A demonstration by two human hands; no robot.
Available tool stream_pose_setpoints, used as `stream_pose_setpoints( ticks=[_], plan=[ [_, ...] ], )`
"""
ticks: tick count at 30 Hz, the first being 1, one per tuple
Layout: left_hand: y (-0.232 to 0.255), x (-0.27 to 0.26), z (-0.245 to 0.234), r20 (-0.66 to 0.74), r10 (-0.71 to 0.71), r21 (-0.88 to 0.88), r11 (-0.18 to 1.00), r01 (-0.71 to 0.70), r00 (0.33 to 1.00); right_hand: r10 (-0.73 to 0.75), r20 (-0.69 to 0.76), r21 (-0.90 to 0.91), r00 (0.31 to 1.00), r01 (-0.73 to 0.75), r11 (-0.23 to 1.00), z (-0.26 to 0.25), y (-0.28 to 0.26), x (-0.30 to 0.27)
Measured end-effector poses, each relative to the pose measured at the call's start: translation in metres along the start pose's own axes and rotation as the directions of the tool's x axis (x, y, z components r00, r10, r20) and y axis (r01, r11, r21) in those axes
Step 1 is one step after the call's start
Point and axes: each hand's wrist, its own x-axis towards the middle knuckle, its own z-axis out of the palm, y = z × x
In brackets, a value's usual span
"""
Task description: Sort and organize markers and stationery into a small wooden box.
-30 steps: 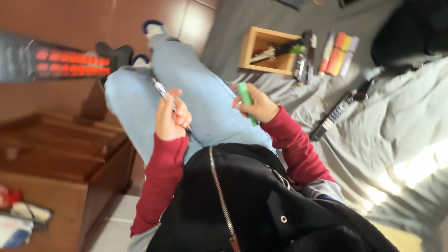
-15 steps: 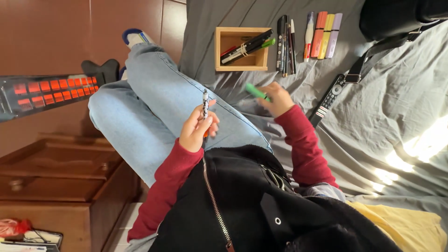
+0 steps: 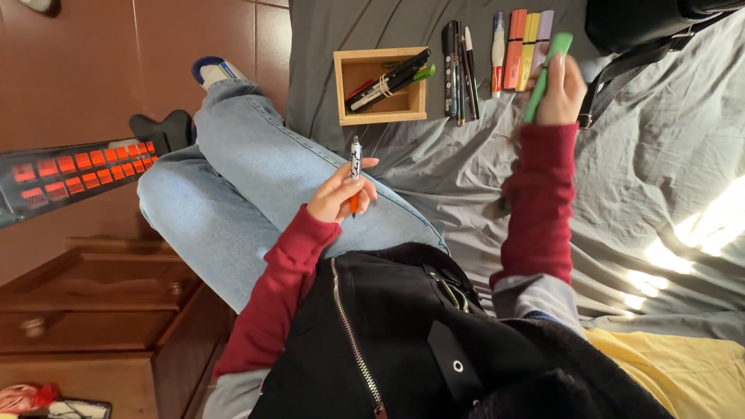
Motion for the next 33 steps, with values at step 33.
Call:
stream_pose_setpoints(
  ticks=[33],
  plan=[
    [-0.006, 0.022, 0.047, 0.16, -0.087, 0.423, 0.906, 0.011, 0.983, -0.015, 0.835, -0.144, 0.55, 0.244, 0.959, 0.154, -0.121, -0.132]
  ],
)
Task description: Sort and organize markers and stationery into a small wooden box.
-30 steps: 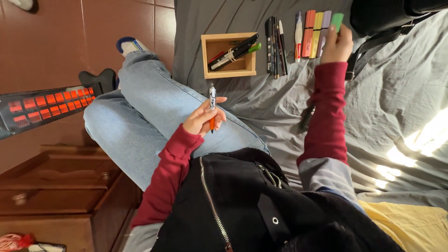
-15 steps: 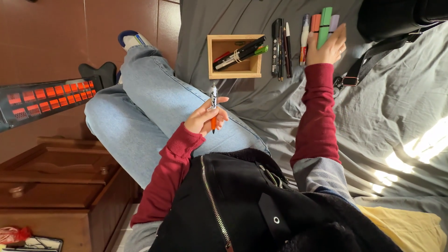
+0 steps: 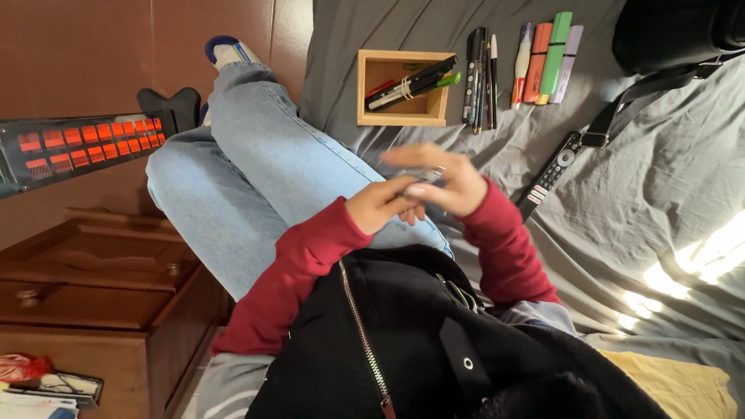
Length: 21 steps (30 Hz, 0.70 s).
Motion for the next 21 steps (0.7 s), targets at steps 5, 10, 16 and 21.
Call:
stream_pose_setpoints(
  ticks=[5, 10, 16, 21],
  plan=[
    [0.015, 0.019, 0.003, -0.065, 0.149, 0.381, 0.918, -0.114, 0.987, 0.184, -0.053, 0.18, 0.981, -0.172, 0.969, 0.006, 0.031, -0.015],
    [0.063, 0.028, -0.011, -0.237, 0.629, 0.849, 0.504, -0.156, 0.741, 0.396, -0.559, 0.301, 0.729, -0.266, 0.916, -0.013, 0.103, -0.022],
    [0.061, 0.097, -0.043, -0.17, 0.73, 0.985, 0.15, 0.088, 0.662, 0.499, -0.568, 0.059, 0.654, -0.572, 0.818, -0.006, 0.137, -0.019],
    [0.044, 0.148, -0.053, -0.437, 0.33, 0.895, 0.063, 0.442, 0.837, 0.278, -0.658, -0.269, 0.7, -0.564, 0.781, -0.012, 0.121, -0.023]
  ],
)
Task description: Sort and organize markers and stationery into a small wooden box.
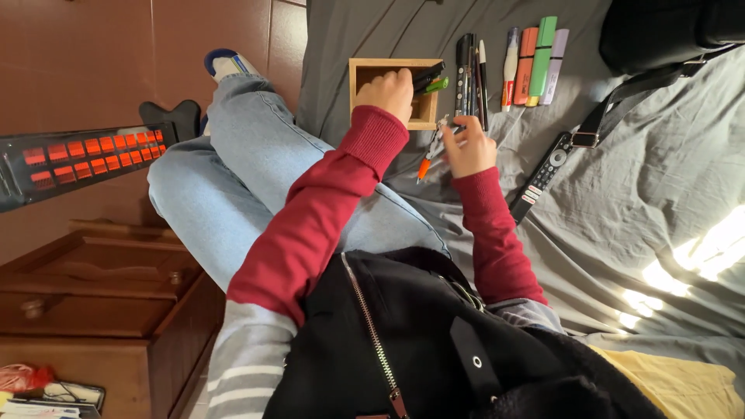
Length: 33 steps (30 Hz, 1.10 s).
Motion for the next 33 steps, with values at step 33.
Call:
stream_pose_setpoints(
  ticks=[33],
  plan=[
    [-0.008, -0.126, -0.105, -0.097, 0.072, -0.806, -0.592, -0.035, 0.993, -0.843, -0.279, 0.11, 0.461, 0.887, 0.449, -0.039, -0.196, -0.05]
  ],
)
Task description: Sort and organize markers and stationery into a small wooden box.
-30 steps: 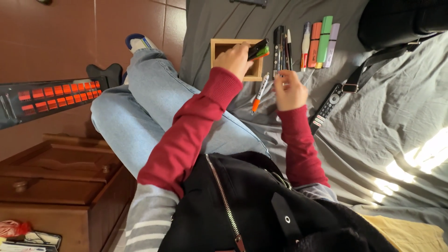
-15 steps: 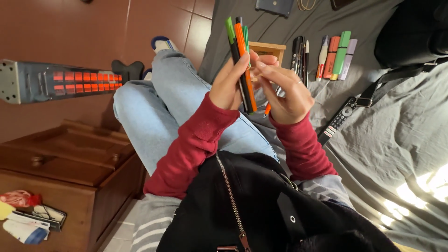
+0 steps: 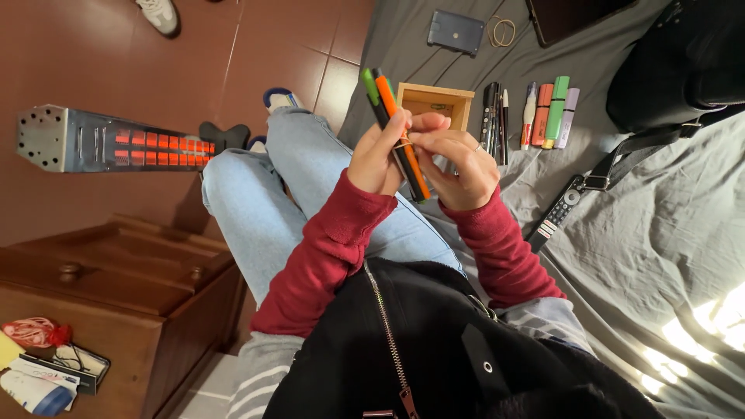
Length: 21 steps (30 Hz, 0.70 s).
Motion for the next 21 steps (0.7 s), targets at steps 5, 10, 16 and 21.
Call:
stream_pose_setpoints(
  ticks=[5, 10, 16, 21],
  plan=[
    [0.007, -0.006, 0.0, -0.005, -0.021, -0.06, 0.998, 0.02, 1.0, -0.059, 0.11, 0.094, 0.992, 0.048, 0.994, -0.013, 0.0, 0.003],
    [0.015, -0.008, -0.002, -0.094, 0.041, -0.072, 0.996, -0.048, 0.995, -0.173, 0.238, 0.06, 0.956, 0.163, 0.985, -0.028, -0.005, 0.003],
    [0.017, -0.008, -0.013, -0.152, 0.035, -0.159, 0.986, -0.059, 0.988, -0.172, 0.236, 0.139, 0.956, 0.142, 0.98, -0.03, -0.004, -0.013],
    [0.066, -0.012, -0.048, -0.256, 0.3, -0.105, 0.936, -0.335, 0.919, -0.109, 0.214, 0.156, 0.971, 0.077, 0.985, -0.046, 0.013, -0.053]
  ],
)
